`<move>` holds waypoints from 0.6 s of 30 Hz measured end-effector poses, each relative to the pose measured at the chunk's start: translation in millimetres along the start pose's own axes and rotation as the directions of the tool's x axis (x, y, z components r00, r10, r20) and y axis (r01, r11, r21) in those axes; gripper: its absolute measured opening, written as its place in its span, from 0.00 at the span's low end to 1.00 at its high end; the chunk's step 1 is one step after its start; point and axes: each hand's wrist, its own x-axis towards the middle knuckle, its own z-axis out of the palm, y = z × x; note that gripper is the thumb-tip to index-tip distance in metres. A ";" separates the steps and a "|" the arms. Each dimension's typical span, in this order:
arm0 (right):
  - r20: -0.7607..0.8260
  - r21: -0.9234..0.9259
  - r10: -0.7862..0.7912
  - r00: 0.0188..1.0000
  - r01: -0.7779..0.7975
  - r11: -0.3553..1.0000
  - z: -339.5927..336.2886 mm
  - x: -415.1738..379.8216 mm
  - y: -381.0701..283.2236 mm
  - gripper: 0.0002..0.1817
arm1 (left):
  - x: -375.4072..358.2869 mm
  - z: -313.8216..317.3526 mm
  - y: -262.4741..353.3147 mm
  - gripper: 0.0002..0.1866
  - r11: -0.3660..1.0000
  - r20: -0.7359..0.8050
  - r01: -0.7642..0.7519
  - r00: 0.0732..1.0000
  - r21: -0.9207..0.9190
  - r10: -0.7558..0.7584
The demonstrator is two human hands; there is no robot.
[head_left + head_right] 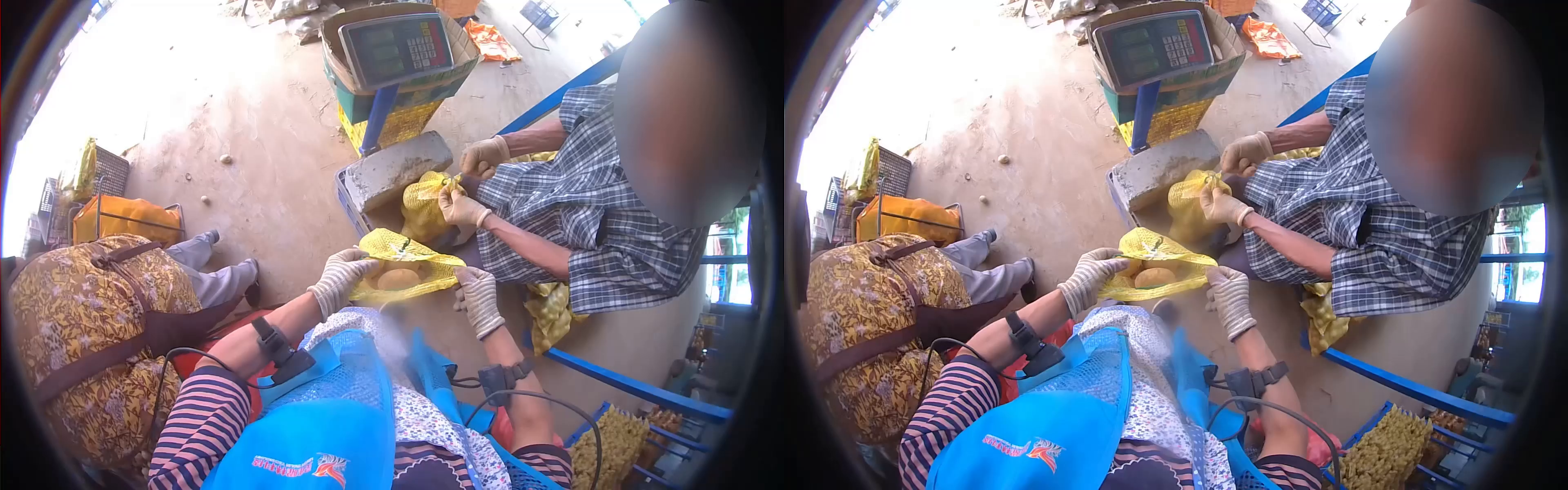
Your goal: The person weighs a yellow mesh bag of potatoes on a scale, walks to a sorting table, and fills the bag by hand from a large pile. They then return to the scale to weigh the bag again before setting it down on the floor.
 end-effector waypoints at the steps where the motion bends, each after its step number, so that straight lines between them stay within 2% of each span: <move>1: -0.032 -0.037 0.001 0.999 -0.003 0.999 -9.6 -4.3 1.5 0.11 | -1.4 9.9 -8.5 0.19 0.999 0.028 -0.017 0.999 0.037 0.016; 2: -0.061 -0.076 -0.002 0.998 -0.003 0.997 -18.9 -6.6 1.9 0.11 | -1.3 18.8 -15.5 0.15 0.997 0.056 -0.041 0.998 0.072 0.037; 3: 0.048 -0.026 0.084 0.995 -0.083 0.996 19.7 44.0 -2.8 0.11 | 15.7 -8.9 23.0 0.15 0.993 -0.081 0.002 0.997 0.118 0.008; 5: 0.070 -0.042 0.097 0.993 -0.094 0.995 -3.2 92.4 -29.2 0.11 | 67.1 17.4 33.8 0.11 0.973 0.009 -0.013 1.000 0.231 0.012; 6: 0.041 -0.088 0.101 0.994 -0.097 0.991 -6.1 109.9 -35.6 0.11 | 83.4 27.1 35.1 0.11 0.976 -0.005 -0.009 1.000 0.220 0.010; 8: 0.008 -0.097 0.075 0.997 -0.074 0.993 -28.6 144.8 -55.9 0.11 | 118.5 59.2 29.4 0.09 0.996 -0.084 0.024 0.996 0.083 -0.017; 9: -0.004 -0.065 0.066 0.998 -0.066 0.996 -31.7 159.4 -57.8 0.11 | 130.9 66.2 25.3 0.09 0.997 -0.095 0.021 0.995 0.077 -0.014; 11: 0.054 -0.005 0.123 0.991 -0.123 0.992 -19.5 182.6 -39.9 0.10 | 138.8 58.6 4.3 0.08 0.997 -0.222 -0.047 0.973 0.066 0.061; 12: 0.041 0.039 0.138 0.990 -0.140 0.989 -20.9 194.0 -34.8 0.10 | 141.3 61.9 -6.8 0.08 0.997 -0.253 -0.029 0.966 0.071 0.047; 15: 0.002 0.118 0.035 0.999 -0.035 0.992 -20.8 254.3 -80.2 0.11 | 180.0 91.2 19.4 0.08 0.987 -0.206 -0.120 0.969 0.106 0.140; 17: -0.032 0.093 0.013 0.999 -0.010 0.996 -22.8 274.0 -77.4 0.10 | 169.7 111.7 17.9 0.09 1.000 -0.167 -0.001 0.986 0.012 0.003; 18: -0.028 0.099 0.000 1.000 0.003 0.995 -16.4 289.4 -82.8 0.10 | 143.4 138.7 53.5 0.08 0.993 -0.182 0.116 0.976 -0.020 -0.117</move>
